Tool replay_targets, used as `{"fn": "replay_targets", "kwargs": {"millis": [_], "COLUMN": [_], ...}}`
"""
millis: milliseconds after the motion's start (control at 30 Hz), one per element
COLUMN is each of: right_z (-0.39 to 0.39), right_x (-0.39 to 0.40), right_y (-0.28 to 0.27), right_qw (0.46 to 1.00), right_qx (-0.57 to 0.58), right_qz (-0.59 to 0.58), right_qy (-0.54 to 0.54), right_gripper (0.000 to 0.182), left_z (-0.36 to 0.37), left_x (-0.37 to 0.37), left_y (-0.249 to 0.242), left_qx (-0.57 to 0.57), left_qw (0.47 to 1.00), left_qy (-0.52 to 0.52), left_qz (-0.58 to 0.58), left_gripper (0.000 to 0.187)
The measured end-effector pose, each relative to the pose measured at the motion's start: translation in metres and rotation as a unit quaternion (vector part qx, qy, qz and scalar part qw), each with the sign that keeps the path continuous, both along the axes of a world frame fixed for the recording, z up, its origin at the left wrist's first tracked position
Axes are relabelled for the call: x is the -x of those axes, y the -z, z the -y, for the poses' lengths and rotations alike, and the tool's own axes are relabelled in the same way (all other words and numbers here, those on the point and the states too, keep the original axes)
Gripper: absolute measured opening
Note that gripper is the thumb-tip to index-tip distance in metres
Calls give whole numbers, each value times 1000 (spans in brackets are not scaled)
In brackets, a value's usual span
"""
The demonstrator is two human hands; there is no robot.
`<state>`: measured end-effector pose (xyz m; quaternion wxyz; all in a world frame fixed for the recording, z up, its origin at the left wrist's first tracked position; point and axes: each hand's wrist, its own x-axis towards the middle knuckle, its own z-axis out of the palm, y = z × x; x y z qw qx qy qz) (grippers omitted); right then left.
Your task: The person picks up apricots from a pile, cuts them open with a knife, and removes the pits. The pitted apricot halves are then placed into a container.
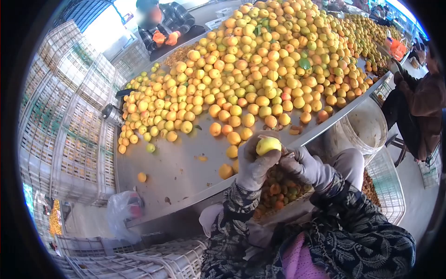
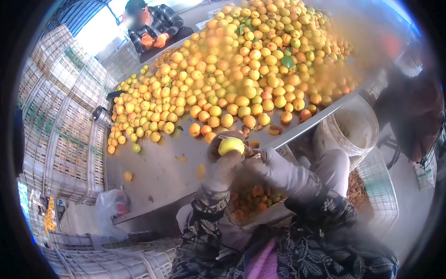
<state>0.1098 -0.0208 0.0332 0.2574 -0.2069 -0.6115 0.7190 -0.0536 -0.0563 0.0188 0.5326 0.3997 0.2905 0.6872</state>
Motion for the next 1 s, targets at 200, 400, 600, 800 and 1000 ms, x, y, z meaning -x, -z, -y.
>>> {"fn": "replay_targets", "kwargs": {"millis": [200, 400, 600, 800, 1000], "right_z": [-26, -26, -23, -17, -35], "right_x": [-17, -19, -9, 31, 30], "right_y": [6, -10, 34, 20, 46], "right_qw": [984, 967, 982, 946, 824], "right_qx": [-95, -65, -51, 140, -462], "right_qz": [106, 168, -42, -100, 46], "right_qy": [-112, -180, 179, 274, 324], "right_gripper": [27, 26, 17, 34, 30], "left_z": [9, 9, 1, 0, 1], "left_x": [25, 38, 10, -11, -18], "left_y": [-7, -16, 7, 10, 15], "left_qx": [43, 74, 102, -33, -64], "left_qw": [988, 946, 991, 882, 871], "left_qy": [100, 226, -8, -187, -243], "left_qz": [-108, -220, -82, -430, -423], "left_gripper": [31, 26, 35, 43, 44]}}
